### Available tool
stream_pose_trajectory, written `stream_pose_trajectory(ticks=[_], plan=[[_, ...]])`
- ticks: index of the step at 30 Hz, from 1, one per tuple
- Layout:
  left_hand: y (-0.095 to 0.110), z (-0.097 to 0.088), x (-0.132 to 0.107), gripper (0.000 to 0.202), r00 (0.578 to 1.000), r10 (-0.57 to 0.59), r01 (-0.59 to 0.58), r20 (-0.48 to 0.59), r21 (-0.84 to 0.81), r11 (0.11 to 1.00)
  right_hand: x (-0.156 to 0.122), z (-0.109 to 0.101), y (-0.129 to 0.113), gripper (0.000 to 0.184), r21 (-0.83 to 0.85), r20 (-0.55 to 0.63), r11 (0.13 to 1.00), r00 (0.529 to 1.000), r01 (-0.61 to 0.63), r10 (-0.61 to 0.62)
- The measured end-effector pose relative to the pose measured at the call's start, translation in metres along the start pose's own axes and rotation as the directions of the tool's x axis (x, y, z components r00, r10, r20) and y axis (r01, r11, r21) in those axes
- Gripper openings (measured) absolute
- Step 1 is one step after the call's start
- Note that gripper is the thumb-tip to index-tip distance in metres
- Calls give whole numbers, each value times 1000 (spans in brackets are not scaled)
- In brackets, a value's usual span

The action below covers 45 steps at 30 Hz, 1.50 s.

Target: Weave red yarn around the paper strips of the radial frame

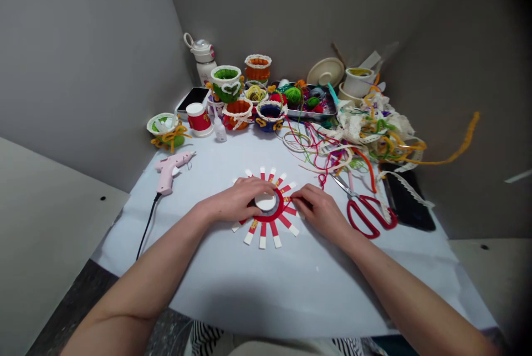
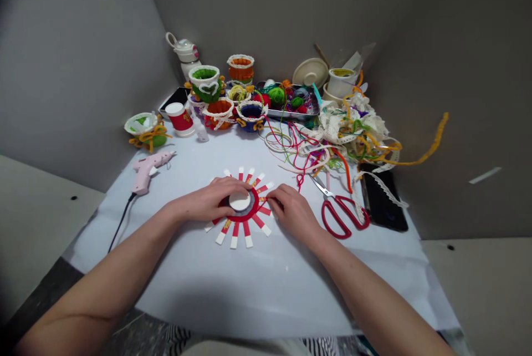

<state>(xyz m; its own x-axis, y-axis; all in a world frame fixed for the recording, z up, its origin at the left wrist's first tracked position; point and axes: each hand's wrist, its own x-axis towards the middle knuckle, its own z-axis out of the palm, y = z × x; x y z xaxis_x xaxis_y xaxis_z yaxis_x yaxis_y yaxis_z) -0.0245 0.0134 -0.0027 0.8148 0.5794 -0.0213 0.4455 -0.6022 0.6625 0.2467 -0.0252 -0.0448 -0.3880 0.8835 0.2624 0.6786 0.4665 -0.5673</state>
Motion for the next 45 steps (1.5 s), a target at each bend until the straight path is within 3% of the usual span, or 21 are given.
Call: stream_pose_trajectory(ticks=[7, 14, 24, 28, 32, 37, 41, 45], plan=[[8, 5, 4, 47, 992, -107, 113, -71, 95, 989, -2, -2, -2, 16, 30, -29, 999, 999, 26, -25], [5, 1, 1, 52, 999, -37, 38, -18, 59, 998, -28, -18, -16, 16, 76, -63, 986, 987, 151, -146], [-1, 1, 0, 54, 999, -33, 32, 9, 17, 999, -76, -12, -28, 20, -161, 1, 936, 948, 313, -317], [-7, 3, 0, 53, 1000, -19, 19, -7, 3, 1000, -82, -10, -29, 19, -211, 31, 924, 947, 319, -320], [-7, 3, 0, 51, 1000, -26, 26, -4, -4, 1000, -71, -15, -23, 22, -243, 39, 945, 976, 217, -214], [-4, 2, 1, 50, 1000, -31, 31, -4, -4, 1000, -34, -19, -10, 21, -165, 79, 981, 993, 103, -91], [-3, 1, 0, 50, 1000, -23, 23, 5, -1, 1000, -7, -13, -3, 18, -122, 33, 991, 998, 53, -49], [1, 0, -1, 47, 1000, -16, 16, 5, -4, 1000, 2, -4, -4, 16, -51, 7, 999, 1000, -11, 12]])
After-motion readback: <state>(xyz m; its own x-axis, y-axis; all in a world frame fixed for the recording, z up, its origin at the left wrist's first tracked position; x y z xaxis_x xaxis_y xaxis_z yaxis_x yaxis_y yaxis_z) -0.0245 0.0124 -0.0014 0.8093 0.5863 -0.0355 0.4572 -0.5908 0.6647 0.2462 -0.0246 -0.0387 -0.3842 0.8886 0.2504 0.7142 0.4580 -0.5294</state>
